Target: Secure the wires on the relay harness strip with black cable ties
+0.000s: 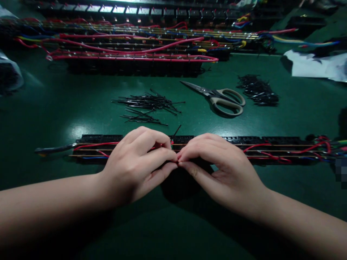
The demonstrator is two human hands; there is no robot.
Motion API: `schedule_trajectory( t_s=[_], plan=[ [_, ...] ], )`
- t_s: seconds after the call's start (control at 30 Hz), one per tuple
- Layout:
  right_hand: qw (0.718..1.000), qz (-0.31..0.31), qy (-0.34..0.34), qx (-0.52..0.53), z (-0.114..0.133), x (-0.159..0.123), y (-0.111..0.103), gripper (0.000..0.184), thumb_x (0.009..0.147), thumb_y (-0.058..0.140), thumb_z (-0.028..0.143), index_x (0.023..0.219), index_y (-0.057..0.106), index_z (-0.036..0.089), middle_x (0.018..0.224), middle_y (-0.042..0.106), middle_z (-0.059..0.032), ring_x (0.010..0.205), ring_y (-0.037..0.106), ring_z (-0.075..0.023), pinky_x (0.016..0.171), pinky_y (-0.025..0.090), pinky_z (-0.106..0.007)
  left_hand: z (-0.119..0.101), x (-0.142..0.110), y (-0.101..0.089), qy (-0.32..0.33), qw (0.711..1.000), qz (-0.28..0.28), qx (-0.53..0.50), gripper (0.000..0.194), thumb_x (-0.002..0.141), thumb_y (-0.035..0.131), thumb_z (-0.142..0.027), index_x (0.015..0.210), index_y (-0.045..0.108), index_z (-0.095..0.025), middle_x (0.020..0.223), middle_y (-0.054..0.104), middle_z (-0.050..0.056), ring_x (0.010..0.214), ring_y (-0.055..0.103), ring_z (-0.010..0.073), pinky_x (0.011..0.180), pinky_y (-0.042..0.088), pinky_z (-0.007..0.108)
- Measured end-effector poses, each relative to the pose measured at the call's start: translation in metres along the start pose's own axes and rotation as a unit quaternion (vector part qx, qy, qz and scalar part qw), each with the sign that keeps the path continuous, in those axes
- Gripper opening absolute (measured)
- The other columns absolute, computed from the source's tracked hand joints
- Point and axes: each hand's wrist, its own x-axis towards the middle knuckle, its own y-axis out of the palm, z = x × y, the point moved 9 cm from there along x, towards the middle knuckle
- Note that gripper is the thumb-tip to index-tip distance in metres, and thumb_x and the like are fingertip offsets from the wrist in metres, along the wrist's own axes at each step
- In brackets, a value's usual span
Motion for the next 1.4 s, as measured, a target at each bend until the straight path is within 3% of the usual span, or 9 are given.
schedule_trajectory(
  t_s=[0.93, 1.4],
  plan=[
    [1.000, -0.007, 0.001, -0.010, 0.0016, 0.0001, 0.0009, 0.008, 0.094, 0.064, 0.014, 0.090, 0.069, 0.019, 0.087, 0.074, -0.0025, 0.086, 0.068, -0.0179, 0.078, 0.049, -0.033, 0.0024, 0.0028, 0.0008, -0.015, 1.000, 0.005, -0.006, 0.012, 0.096, 0.064, -0.013, 0.086, 0.071, -0.015, 0.091, 0.069, 0.006, 0.087, 0.061, 0.0184, 0.079, 0.048, 0.033],
    [1.000, -0.020, 0.001, 0.004, 0.0042, 0.0012, -0.0023, 0.010, 0.090, 0.069, 0.013, 0.088, 0.070, 0.022, 0.084, 0.078, 0.0007, 0.083, 0.069, -0.0170, 0.080, 0.052, -0.034, 0.0017, -0.0009, 0.0033, -0.020, 1.000, 0.008, -0.010, 0.008, 0.097, 0.062, -0.016, 0.097, 0.069, -0.017, 0.100, 0.070, 0.008, 0.091, 0.062, 0.0214, 0.080, 0.048, 0.038]
  ],
)
